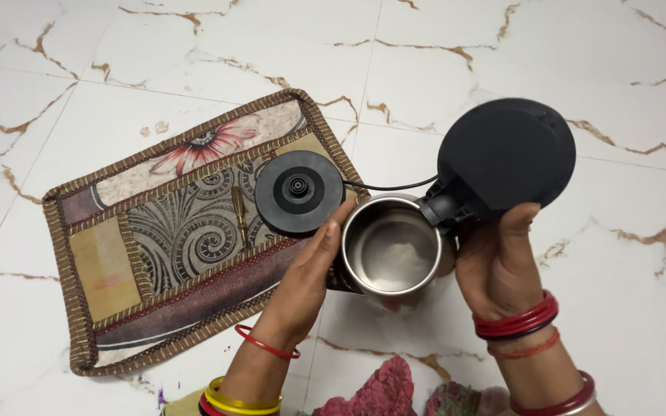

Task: The person removes the base of an electric kettle, then uses a screwdriver to tighten screws on the underside of the kettle. After securing the screws, the person reattaches the base and closes the kettle lid.

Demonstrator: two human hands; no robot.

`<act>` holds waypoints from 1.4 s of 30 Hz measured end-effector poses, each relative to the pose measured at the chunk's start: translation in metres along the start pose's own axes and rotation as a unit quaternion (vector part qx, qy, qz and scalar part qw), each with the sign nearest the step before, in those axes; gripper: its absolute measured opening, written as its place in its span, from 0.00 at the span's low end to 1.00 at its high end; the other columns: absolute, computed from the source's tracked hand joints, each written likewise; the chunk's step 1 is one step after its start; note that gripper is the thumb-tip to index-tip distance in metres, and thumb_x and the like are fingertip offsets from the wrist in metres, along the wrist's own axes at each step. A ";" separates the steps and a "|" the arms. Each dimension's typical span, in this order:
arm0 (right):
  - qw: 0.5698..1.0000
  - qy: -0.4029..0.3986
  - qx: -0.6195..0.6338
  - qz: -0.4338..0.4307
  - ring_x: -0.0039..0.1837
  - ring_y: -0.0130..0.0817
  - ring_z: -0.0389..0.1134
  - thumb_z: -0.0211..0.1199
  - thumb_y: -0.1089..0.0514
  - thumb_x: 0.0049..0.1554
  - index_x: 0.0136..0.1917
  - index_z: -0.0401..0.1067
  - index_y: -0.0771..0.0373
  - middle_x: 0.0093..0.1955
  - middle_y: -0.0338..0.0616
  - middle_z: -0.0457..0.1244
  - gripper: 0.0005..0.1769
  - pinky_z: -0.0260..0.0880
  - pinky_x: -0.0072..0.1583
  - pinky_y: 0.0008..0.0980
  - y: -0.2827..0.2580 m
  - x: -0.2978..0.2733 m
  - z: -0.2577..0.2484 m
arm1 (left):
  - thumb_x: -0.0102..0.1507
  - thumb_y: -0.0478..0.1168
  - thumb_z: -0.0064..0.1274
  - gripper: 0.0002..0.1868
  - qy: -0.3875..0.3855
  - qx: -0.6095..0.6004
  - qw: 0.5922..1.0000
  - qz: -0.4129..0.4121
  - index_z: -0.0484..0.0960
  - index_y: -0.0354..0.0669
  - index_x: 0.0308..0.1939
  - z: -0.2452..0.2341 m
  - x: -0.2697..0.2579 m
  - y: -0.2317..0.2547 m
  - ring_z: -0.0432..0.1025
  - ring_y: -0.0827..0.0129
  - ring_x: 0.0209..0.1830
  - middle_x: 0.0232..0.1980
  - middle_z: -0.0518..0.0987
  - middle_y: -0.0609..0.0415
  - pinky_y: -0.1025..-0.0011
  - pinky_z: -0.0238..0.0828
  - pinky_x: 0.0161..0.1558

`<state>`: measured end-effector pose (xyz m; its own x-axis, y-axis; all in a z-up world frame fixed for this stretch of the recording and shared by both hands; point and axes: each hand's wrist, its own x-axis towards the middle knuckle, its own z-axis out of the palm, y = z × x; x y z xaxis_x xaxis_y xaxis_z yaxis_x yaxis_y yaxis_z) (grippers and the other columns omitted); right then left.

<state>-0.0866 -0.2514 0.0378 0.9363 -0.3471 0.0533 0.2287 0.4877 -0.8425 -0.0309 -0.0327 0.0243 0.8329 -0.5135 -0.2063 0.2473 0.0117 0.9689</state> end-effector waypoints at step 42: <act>0.938 -0.035 -0.324 -0.117 0.71 0.34 0.64 0.58 0.61 0.65 0.76 0.58 0.67 0.70 0.47 0.62 0.29 0.66 0.71 0.34 -0.018 -0.007 0.007 | 0.73 0.50 0.36 0.31 0.008 0.080 0.988 0.134 0.59 0.42 0.78 -0.013 0.015 -0.032 0.46 0.61 0.85 0.84 0.56 0.47 0.66 0.40 0.78</act>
<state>-0.0956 -0.2524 0.0559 0.9015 -0.3188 0.2928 0.2410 -0.1923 -0.9513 -0.0198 -0.0293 -0.0121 0.8658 -0.4967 0.0602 -0.0639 0.0097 0.9979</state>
